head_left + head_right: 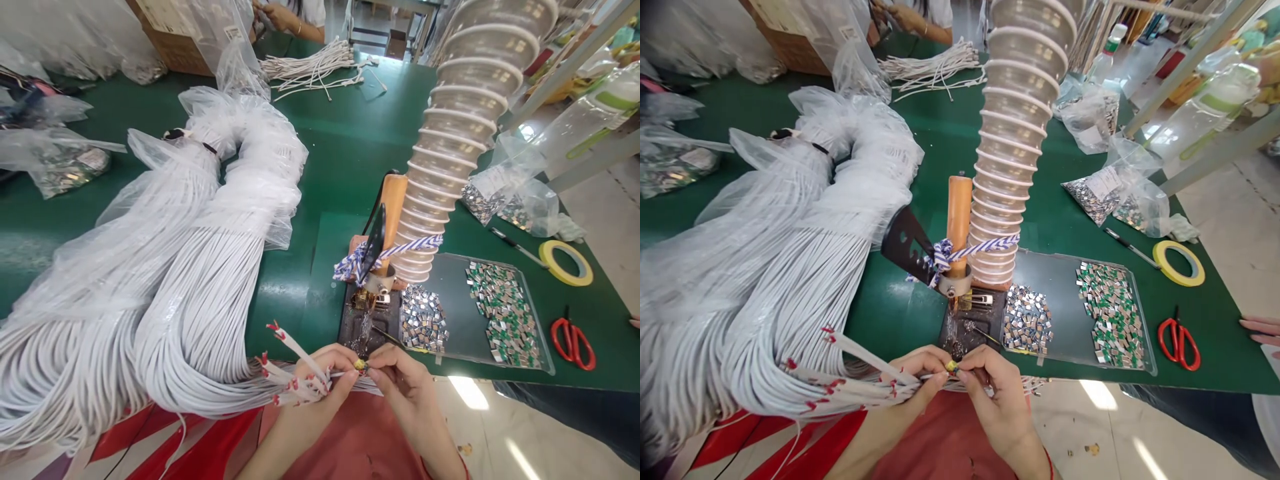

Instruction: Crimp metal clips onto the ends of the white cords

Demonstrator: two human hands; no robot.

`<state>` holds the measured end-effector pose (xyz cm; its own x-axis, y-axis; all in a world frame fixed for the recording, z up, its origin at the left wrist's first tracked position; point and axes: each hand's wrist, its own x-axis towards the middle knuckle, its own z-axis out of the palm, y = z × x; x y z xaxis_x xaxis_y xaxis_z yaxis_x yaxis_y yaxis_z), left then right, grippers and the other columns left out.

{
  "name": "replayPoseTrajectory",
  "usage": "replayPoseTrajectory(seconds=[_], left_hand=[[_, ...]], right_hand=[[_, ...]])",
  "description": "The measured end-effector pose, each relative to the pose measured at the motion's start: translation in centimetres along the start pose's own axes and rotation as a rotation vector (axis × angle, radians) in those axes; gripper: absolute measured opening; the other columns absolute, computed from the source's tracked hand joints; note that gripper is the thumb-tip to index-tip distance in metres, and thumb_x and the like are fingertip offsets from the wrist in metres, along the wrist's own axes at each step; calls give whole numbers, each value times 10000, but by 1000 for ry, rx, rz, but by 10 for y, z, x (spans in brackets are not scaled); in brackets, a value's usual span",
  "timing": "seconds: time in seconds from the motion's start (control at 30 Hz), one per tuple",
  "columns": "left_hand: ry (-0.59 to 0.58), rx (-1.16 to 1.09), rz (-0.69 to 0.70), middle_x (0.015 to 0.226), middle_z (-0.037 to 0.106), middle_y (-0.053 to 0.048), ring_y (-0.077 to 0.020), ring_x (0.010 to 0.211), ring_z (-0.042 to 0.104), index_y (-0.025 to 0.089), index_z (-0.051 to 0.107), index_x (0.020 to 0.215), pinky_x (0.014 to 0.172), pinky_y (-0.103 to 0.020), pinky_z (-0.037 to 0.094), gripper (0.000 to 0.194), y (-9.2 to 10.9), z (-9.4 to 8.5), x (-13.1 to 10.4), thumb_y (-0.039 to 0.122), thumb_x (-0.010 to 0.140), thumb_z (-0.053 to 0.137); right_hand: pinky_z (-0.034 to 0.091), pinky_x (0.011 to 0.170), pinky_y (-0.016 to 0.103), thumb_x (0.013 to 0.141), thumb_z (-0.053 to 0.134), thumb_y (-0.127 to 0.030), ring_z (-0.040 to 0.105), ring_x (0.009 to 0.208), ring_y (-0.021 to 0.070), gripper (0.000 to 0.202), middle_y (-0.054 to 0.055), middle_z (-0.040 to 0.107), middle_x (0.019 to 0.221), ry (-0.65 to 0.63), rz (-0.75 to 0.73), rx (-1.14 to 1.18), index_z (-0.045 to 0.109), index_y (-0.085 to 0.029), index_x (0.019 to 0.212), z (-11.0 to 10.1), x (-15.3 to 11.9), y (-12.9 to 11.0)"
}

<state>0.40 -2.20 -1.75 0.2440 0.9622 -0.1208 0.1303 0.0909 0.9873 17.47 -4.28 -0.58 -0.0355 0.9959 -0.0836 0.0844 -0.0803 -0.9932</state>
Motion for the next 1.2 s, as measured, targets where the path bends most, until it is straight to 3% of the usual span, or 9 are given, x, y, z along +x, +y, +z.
replayPoseTrajectory(seconds=[0.23, 0.5, 0.6, 0.7, 0.73, 0.8, 0.9, 1.07, 1.2], left_hand=[[36, 9, 4, 777, 739, -45, -173, 700, 690, 188, 697, 669, 695, -276, 569, 176, 9, -1, 5, 179, 829, 627], [72, -5, 5, 743, 739, -47, -171, 672, 689, 184, 682, 639, 666, -267, 572, 180, 10, 0, 5, 153, 804, 617], [98, 3, 25, 738, 735, -46, -168, 677, 691, 181, 677, 633, 665, -257, 566, 183, 9, 2, 5, 154, 805, 622], [106, 12, 30, 746, 737, -43, -173, 704, 699, 184, 678, 645, 694, -262, 566, 180, 8, 2, 6, 150, 814, 624], [110, 12, 33, 746, 737, -39, -172, 708, 699, 186, 677, 649, 699, -262, 564, 183, 7, 2, 6, 147, 819, 620], [125, 22, 39, 752, 735, -32, -168, 722, 700, 190, 679, 657, 722, -262, 562, 187, 7, 1, 7, 142, 826, 615], [147, 50, 60, 756, 736, -28, -164, 731, 702, 192, 684, 661, 742, -262, 560, 186, 7, 0, 8, 138, 826, 618], [176, 66, 70, 748, 739, -29, -164, 720, 708, 191, 685, 663, 721, -259, 562, 189, 10, 1, 10, 127, 827, 615], [179, 72, 94, 736, 750, -23, -167, 702, 713, 194, 686, 657, 718, -267, 559, 181, 13, 1, 12, 128, 812, 619]], right_hand=[[478, 605, 205, 913, 601, -105, 625, 717, 139, 147, 20, 681, 839, 2, -125, -116, 674, -232, 909, -4, 0, -3], [485, 668, 209, 945, 560, -107, 622, 794, 144, 153, 19, 666, 876, -90, -189, -196, 639, -238, 955, -5, 1, -1], [461, 628, 227, 951, 590, -202, 564, 719, 144, 79, 13, 634, 870, -82, -182, -224, 612, -246, 1013, -9, 0, 2], [457, 639, 286, 952, 563, -458, 521, 747, 185, 250, 45, 585, 908, -8, -234, -147, 591, -236, 1064, -22, 0, 10], [457, 658, 310, 966, 500, -514, 521, 780, 205, 306, 55, 568, 904, 22, -260, -98, 598, -229, 1021, -28, 0, 13], [439, 666, 332, 1010, 398, -474, 513, 780, 216, 352, 53, 532, 838, 97, -284, -21, 577, -222, 841, -38, 1, 17], [424, 658, 334, 1027, 399, -341, 522, 738, 207, 344, 40, 519, 776, 163, -266, 6, 517, -221, 727, -44, 1, 18], [451, 625, 290, 1024, 463, -318, 604, 703, 190, 235, 23, 617, 753, -7, -148, -167, 657, -245, 914, -32, -4, 10], [401, 509, 229, 1015, 482, -335, 517, 563, 143, 161, -31, 541, 651, 33, 22, -222, 611, -245, 978, -14, -7, 9]])
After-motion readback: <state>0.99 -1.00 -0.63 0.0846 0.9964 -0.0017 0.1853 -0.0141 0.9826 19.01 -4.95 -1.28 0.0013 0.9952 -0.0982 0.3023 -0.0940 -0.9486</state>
